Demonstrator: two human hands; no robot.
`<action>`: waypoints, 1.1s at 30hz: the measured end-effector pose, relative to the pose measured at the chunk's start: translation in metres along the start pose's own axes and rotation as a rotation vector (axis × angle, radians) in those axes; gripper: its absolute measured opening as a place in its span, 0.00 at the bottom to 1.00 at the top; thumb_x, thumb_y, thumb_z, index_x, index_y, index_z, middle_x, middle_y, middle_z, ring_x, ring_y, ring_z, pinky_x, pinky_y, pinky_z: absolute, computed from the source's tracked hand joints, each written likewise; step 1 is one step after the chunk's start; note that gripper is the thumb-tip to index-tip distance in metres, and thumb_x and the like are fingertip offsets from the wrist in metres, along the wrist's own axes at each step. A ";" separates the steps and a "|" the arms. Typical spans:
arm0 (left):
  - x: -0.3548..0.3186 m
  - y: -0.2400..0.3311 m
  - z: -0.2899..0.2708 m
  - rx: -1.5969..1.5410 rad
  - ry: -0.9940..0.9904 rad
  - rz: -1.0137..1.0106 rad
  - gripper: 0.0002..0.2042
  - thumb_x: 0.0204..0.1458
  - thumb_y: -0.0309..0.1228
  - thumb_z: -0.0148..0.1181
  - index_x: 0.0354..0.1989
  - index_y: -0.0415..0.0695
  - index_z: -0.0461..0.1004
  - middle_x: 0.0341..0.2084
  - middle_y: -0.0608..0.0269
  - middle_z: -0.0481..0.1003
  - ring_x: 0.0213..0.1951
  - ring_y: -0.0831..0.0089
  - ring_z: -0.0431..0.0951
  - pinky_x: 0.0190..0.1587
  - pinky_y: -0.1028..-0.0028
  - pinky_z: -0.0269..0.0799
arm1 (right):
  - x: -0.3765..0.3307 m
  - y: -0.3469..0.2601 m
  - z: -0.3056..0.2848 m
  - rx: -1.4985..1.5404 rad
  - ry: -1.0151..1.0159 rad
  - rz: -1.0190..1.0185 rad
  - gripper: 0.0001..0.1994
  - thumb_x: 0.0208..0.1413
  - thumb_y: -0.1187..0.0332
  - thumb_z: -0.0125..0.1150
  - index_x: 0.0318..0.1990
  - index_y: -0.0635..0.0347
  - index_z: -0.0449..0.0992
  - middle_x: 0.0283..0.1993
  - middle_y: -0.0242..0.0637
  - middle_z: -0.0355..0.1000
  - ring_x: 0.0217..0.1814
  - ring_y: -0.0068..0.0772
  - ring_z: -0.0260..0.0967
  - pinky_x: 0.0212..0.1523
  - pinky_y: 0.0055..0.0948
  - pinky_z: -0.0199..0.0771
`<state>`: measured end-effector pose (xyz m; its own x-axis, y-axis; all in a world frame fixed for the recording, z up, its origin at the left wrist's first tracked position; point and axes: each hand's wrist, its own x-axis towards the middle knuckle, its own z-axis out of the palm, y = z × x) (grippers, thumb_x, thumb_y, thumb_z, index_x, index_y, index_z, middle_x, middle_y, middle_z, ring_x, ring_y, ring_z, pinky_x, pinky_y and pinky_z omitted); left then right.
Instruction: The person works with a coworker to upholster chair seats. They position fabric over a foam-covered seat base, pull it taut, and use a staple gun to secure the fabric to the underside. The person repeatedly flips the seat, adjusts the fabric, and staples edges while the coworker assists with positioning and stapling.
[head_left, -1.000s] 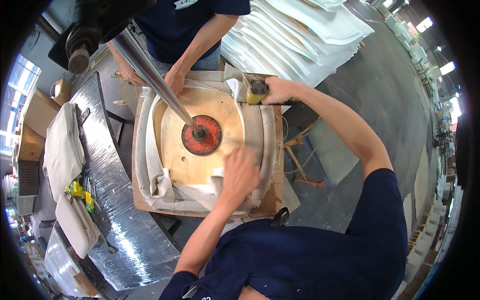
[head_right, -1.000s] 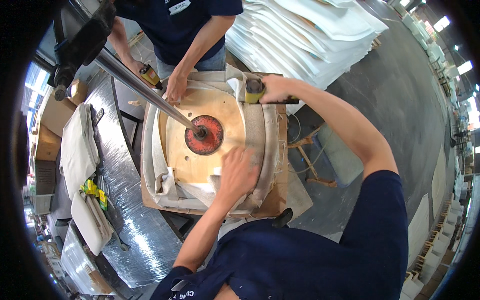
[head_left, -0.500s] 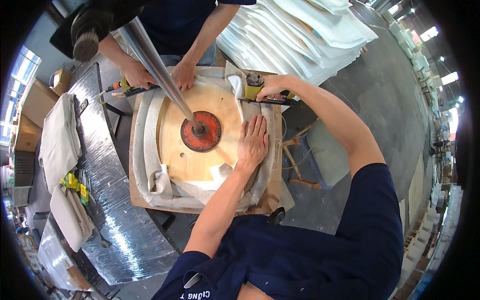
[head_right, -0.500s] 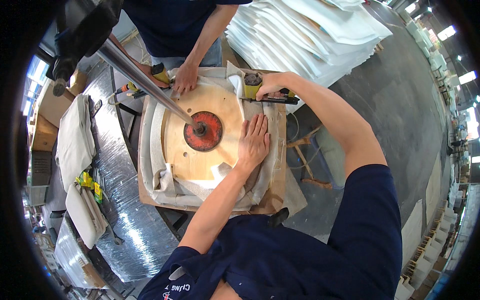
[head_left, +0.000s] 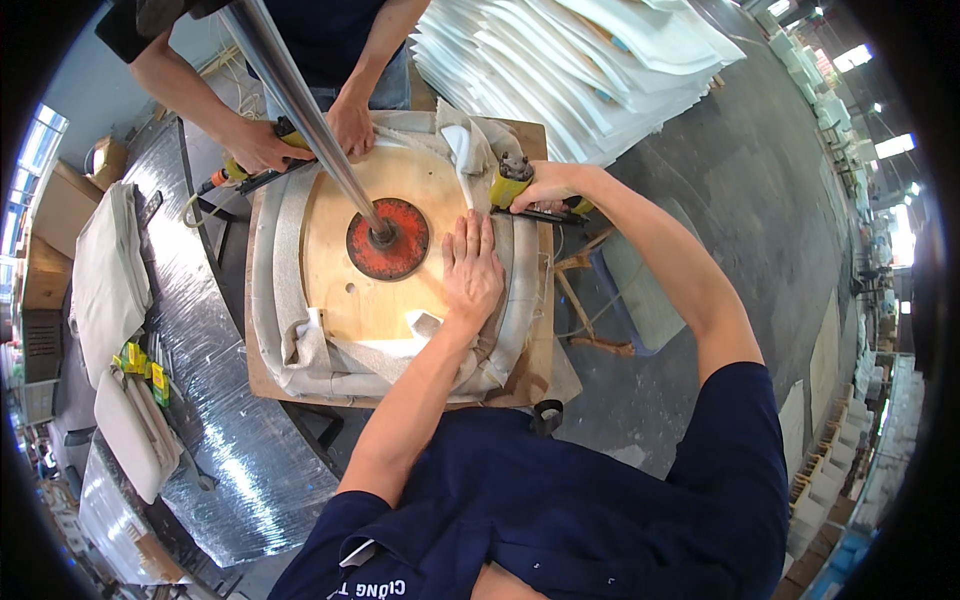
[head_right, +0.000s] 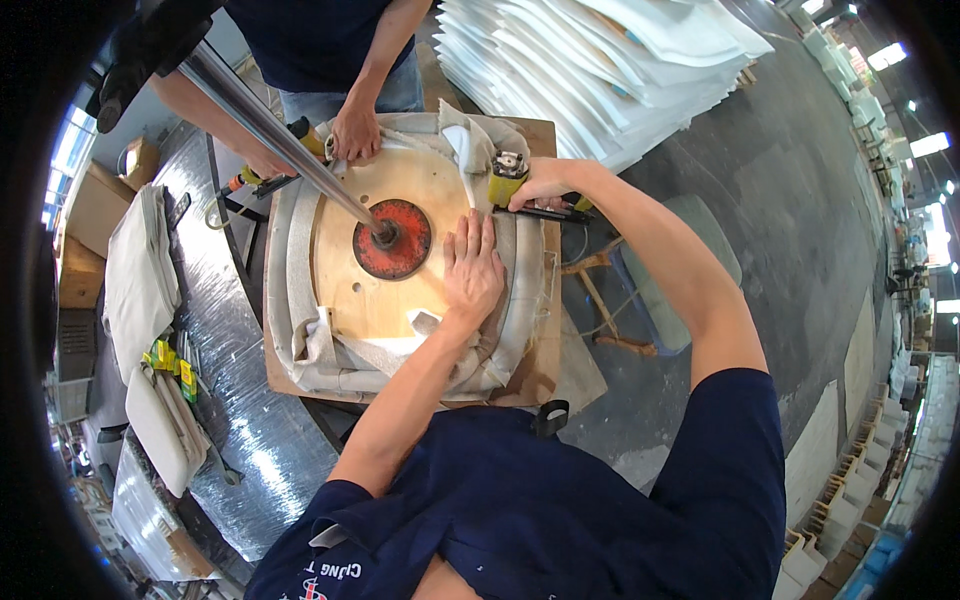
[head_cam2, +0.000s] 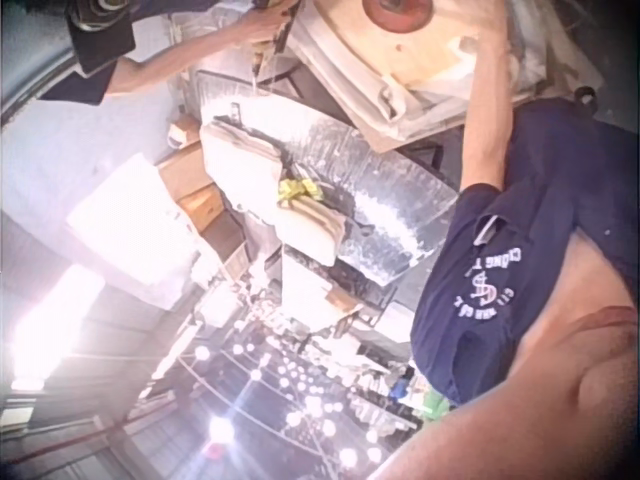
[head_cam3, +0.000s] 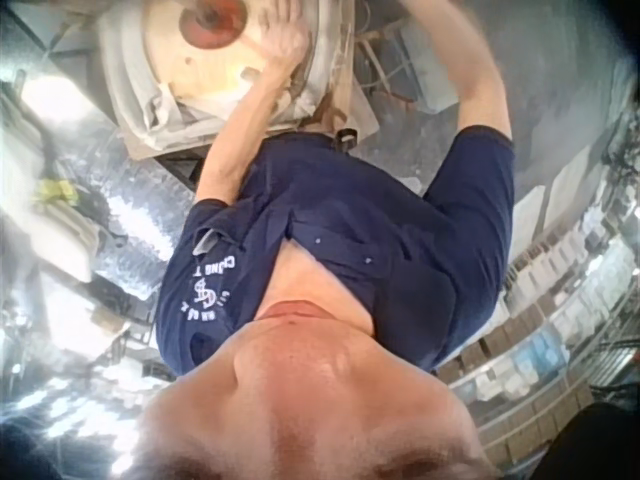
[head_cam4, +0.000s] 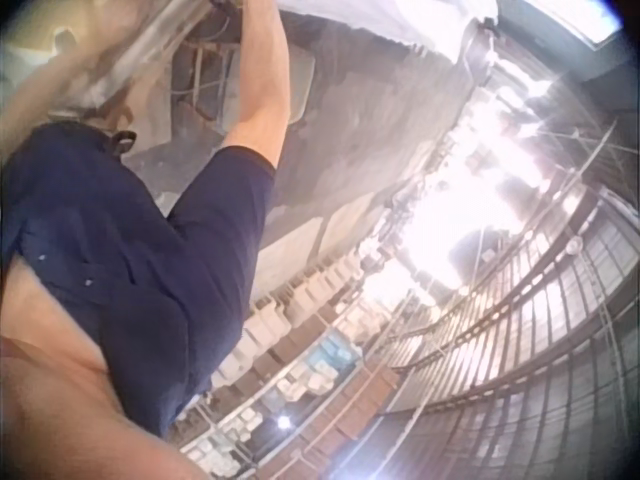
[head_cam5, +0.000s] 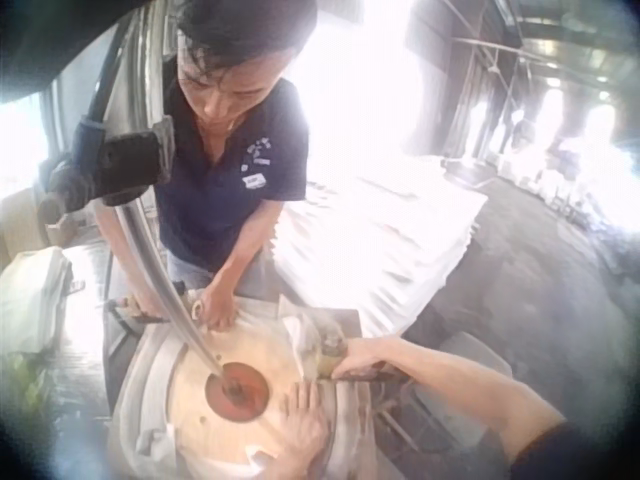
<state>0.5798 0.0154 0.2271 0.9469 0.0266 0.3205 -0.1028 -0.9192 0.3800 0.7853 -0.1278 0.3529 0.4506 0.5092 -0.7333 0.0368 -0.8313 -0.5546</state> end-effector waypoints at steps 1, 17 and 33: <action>0.000 -0.003 -0.003 -0.001 -0.002 0.029 0.33 0.61 0.34 0.54 0.77 0.41 0.60 0.77 0.50 0.59 0.76 0.52 0.59 0.75 0.51 0.52 | -0.004 0.002 0.006 0.011 0.021 0.009 0.14 0.56 0.61 0.73 0.29 0.61 0.76 0.17 0.29 0.64 0.15 0.25 0.63 0.17 0.30 0.64; 0.014 -0.062 -0.027 0.102 -0.085 0.399 0.27 0.66 0.39 0.52 0.74 0.53 0.67 0.76 0.59 0.62 0.76 0.55 0.59 0.77 0.37 0.40 | -0.049 0.007 0.099 -0.152 0.175 0.047 0.23 0.48 0.53 0.78 0.41 0.63 0.81 0.27 0.35 0.77 0.23 0.28 0.72 0.25 0.31 0.73; -0.003 -0.099 -0.064 -0.115 -0.228 0.458 0.26 0.64 0.35 0.55 0.71 0.46 0.68 0.67 0.51 0.72 0.70 0.55 0.68 0.73 0.49 0.56 | -0.070 -0.003 0.169 -0.426 0.201 -0.146 0.23 0.43 0.51 0.77 0.31 0.66 0.84 0.32 0.56 0.81 0.40 0.58 0.82 0.45 0.48 0.84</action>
<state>0.5671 0.1316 0.2440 0.8380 -0.4659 0.2840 -0.5426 -0.7671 0.3424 0.6028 -0.1233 0.3390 0.5749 0.6093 -0.5461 0.4552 -0.7928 -0.4053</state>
